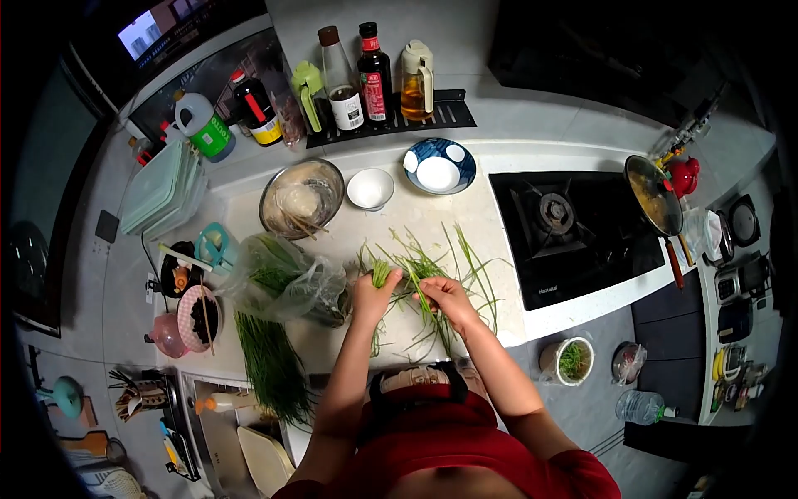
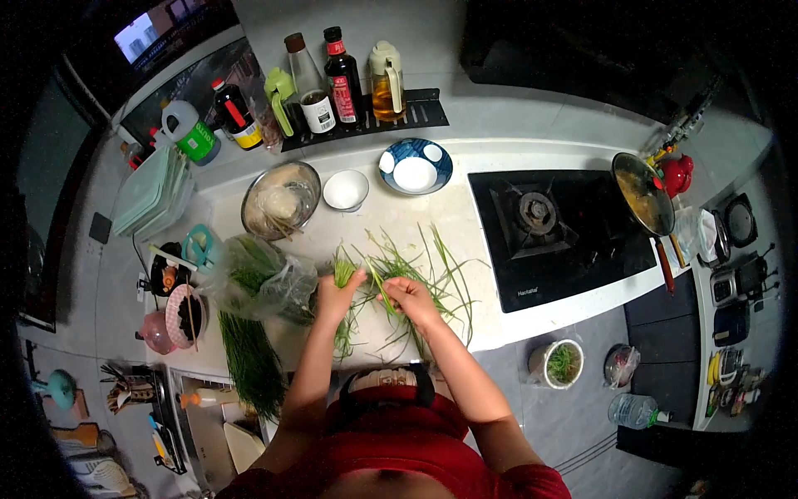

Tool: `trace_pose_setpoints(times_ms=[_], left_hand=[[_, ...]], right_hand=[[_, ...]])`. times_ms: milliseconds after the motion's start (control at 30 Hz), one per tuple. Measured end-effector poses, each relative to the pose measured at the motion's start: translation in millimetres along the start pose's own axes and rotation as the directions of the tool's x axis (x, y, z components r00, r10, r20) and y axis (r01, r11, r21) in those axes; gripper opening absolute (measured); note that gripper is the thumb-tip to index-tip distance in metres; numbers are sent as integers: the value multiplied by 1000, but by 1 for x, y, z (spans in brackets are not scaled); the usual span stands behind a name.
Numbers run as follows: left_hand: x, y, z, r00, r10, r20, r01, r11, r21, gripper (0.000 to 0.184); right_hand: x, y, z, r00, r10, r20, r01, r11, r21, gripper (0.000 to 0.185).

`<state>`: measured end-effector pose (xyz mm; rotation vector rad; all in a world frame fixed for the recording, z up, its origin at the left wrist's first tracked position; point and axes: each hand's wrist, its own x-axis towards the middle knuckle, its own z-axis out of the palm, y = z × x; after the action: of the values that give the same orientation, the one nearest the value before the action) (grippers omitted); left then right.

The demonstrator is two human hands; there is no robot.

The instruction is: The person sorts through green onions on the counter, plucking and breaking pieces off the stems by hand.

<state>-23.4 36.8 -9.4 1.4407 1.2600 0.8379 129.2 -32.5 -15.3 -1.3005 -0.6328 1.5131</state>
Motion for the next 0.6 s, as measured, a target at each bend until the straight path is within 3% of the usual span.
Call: trace_pose_setpoints(times_ms=[167, 267, 433, 600], left_hand=[[-5, -2, 10, 997, 0, 71, 14, 982, -189, 23], [-6, 1, 10, 998, -26, 50, 32, 990, -138, 23], [-4, -12, 9, 998, 57, 36, -53, 994, -91, 24], [-3, -12, 3, 995, 70, 64, -71, 997, 3, 23]], right_hand=[[-5, -3, 6, 997, -64, -37, 62, 996, -62, 13], [-1, 7, 4, 984, -150, -92, 140, 984, -106, 14], [2, 13, 4, 935, -318, -157, 277, 931, -236, 15], [6, 16, -3, 914, -366, -178, 293, 895, -337, 15]])
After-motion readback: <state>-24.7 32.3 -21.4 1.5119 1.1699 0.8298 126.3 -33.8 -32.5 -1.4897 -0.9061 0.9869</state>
